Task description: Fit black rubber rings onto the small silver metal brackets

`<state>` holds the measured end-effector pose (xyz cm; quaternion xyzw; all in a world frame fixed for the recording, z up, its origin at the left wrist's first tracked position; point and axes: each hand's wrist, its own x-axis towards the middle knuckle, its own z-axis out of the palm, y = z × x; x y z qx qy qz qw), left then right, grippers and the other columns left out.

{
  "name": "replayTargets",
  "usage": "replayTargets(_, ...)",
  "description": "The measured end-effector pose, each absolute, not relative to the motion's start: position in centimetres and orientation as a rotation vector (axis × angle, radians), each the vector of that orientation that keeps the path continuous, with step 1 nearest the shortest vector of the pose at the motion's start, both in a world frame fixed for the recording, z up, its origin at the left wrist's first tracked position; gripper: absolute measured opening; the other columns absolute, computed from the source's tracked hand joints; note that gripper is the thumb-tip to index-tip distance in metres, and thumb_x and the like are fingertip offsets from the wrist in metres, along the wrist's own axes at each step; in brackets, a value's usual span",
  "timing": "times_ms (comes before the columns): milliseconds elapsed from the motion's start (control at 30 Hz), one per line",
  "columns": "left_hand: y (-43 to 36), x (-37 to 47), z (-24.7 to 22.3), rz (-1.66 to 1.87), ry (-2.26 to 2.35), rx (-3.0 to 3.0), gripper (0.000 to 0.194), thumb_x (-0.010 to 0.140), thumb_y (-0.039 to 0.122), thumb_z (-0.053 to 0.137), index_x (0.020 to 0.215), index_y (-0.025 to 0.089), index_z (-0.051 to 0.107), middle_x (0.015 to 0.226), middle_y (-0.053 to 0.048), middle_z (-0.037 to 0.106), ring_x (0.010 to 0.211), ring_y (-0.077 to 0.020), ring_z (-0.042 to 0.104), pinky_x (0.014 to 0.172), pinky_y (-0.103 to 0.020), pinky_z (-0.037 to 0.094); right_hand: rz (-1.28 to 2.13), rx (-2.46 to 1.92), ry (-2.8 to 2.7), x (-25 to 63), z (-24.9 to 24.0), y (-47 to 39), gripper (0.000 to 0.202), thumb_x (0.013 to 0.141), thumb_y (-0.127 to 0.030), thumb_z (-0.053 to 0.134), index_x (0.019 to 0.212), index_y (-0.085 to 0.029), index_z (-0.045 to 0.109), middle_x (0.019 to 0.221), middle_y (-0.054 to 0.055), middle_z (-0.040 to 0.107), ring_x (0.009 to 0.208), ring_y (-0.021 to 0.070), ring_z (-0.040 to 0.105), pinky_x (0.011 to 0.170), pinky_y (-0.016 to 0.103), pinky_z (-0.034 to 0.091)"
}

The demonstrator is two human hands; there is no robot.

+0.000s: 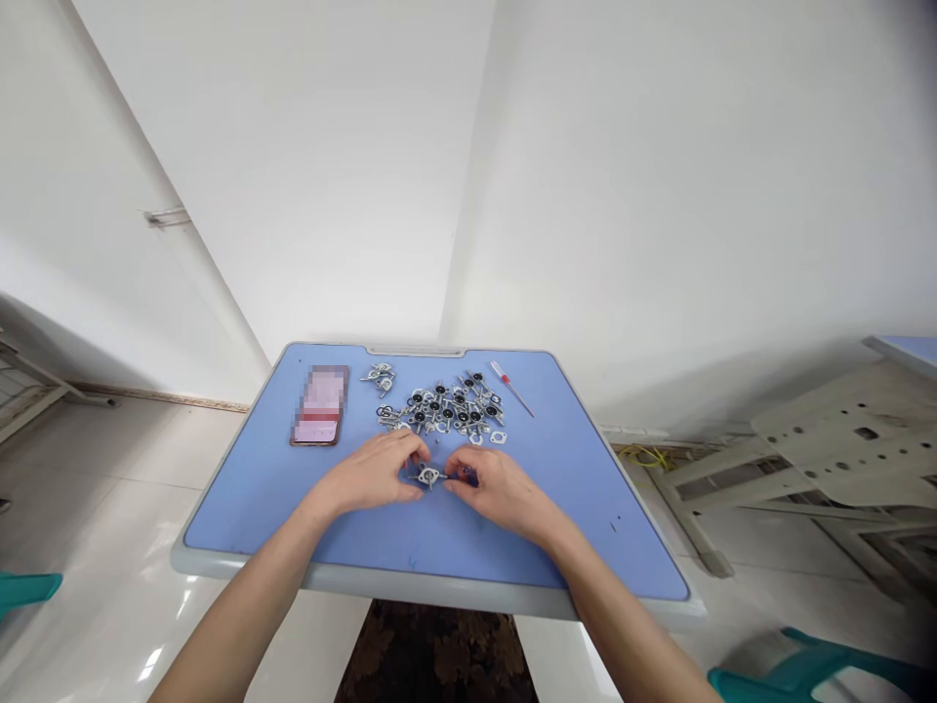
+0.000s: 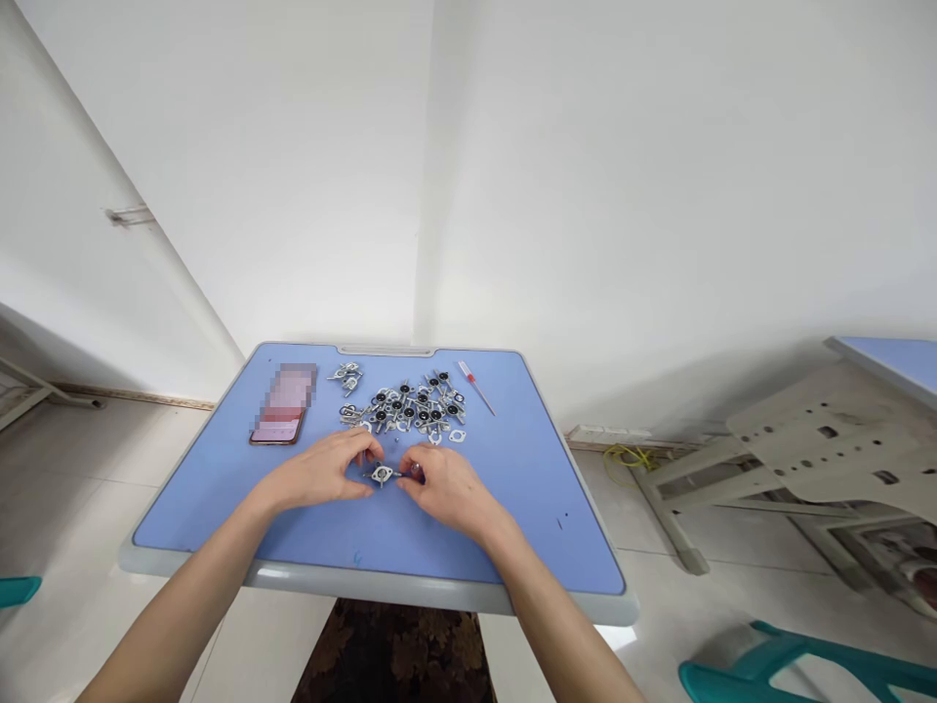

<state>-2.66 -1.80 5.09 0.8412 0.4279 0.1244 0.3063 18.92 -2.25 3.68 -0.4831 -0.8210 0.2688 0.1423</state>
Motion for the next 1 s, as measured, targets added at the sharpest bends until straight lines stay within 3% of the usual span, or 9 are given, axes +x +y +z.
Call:
replayTargets(300,-2.6,-1.6,4.8,0.307,1.138,2.353,0.016,0.08,0.018,0.057,0.095,0.02,0.051,0.098,-0.001,0.057,0.094,-0.0193,0.054,0.087,-0.035,0.037,0.673,-1.428,-2.447,18.3,3.5,-3.0,0.008,0.081,-0.016,0.055,0.081,-0.017,0.063,0.078,0.002,0.065,0.066,0.0138,0.055,0.061,0.024,0.036)
replayTargets(767,-3.2,-1.8,5.2,0.311,1.178,2.339,0.012,0.085,0.013,0.049,0.094,0.02,0.054,0.095,-0.002,0.058,0.09,-0.0184,0.055,0.079,-0.031,0.042,0.614,-1.39,-2.437,18.3,3.3,-3.1,0.012,0.083,-0.024,0.06,0.092,-0.019,0.063,0.088,0.004,0.067,0.067,0.0154,0.058,0.059,0.026,0.038)
replayTargets(1000,-3.1,-1.6,5.2,0.268,1.245,2.348,0.011,0.087,0.015,0.047,0.093,0.019,0.055,0.094,-0.003,0.058,0.088,-0.0188,0.055,0.077,-0.031,0.042,0.67,-1.422,-2.431,18.1,3.2,-3.1,0.011,0.086,-0.023,0.055,0.089,-0.019,0.064,0.086,0.004,0.068,0.071,0.0164,0.06,0.062,0.026,0.041)
